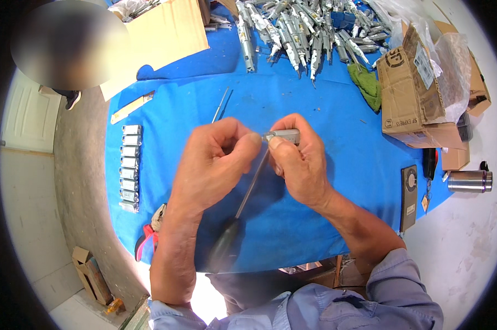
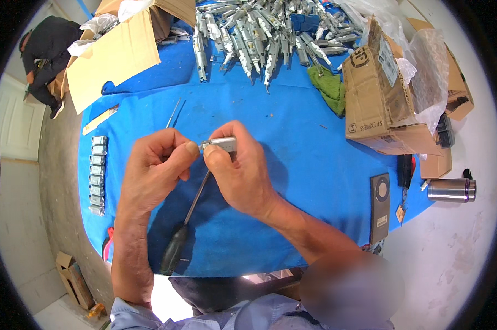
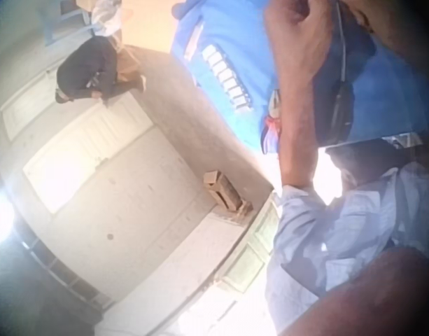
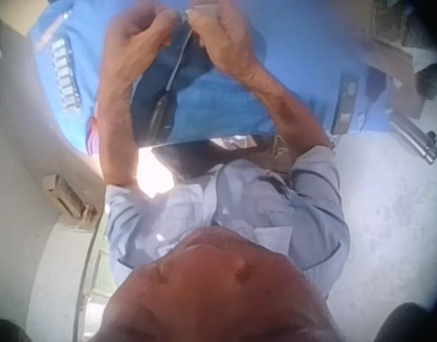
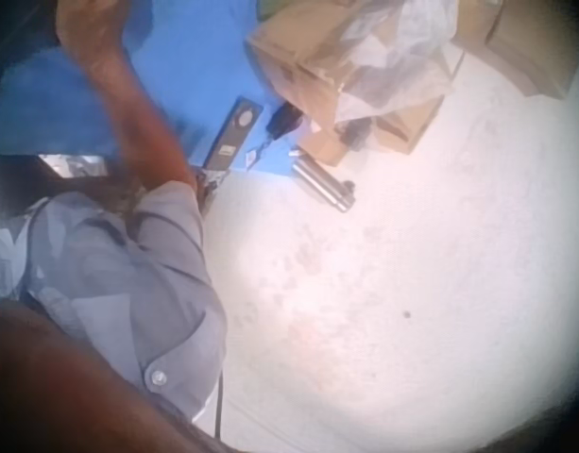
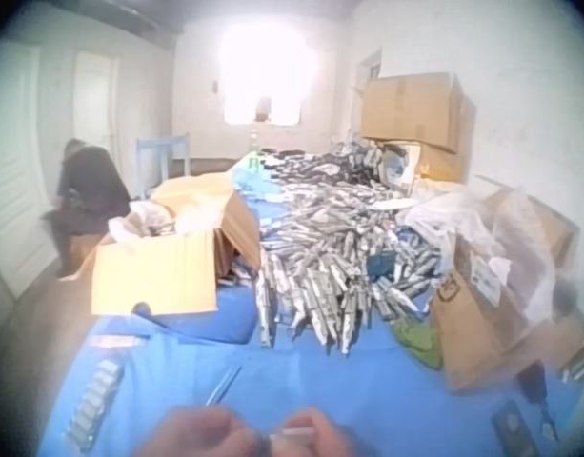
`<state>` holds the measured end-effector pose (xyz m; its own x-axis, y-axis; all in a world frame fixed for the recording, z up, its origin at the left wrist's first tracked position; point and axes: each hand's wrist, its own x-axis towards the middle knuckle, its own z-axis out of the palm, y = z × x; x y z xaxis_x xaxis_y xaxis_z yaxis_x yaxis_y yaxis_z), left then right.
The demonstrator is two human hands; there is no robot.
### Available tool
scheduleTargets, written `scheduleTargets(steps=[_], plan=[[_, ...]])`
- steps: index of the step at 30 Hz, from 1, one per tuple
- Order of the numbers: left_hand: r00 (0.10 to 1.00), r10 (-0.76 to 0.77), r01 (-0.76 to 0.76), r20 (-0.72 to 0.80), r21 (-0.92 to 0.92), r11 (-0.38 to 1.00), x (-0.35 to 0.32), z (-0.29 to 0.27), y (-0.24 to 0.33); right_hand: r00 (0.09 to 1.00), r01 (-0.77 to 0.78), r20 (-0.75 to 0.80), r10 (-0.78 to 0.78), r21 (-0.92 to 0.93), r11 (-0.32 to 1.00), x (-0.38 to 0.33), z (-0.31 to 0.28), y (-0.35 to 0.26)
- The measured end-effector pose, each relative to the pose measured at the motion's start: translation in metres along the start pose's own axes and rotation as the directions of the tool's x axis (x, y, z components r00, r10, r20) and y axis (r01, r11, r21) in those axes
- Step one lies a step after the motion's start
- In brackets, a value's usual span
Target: The person assembles small cylindrical electronic components on a blue workbench. They use a screwdriver to tighten internal parts and pliers to adjust metal tabs on the components. The person handles the items one at a time, performing repetitive assembly steps.
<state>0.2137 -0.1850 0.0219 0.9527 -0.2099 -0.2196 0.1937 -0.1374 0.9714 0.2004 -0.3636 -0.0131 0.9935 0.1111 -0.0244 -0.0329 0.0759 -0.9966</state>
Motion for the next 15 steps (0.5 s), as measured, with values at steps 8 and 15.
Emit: scheduleTargets(steps=[8, 15], plan=[[0.999, 0.039, -0.039, -0.012, 0.01, 0.999, 0.0011, -0.0036, -0.0035, 0.974, 0.216, -0.013, -0.224, -0.217, 0.952, -0.0053, 0.0064, 0.0026], [1.0, 0.017, -0.016, 0.017, -0.035, 0.999, 0.0019, -0.0042, -0.0013, 0.996, 0.09, -0.013, -0.091, -0.082, 0.993, -0.0027, 0.0039, 0.0008]])
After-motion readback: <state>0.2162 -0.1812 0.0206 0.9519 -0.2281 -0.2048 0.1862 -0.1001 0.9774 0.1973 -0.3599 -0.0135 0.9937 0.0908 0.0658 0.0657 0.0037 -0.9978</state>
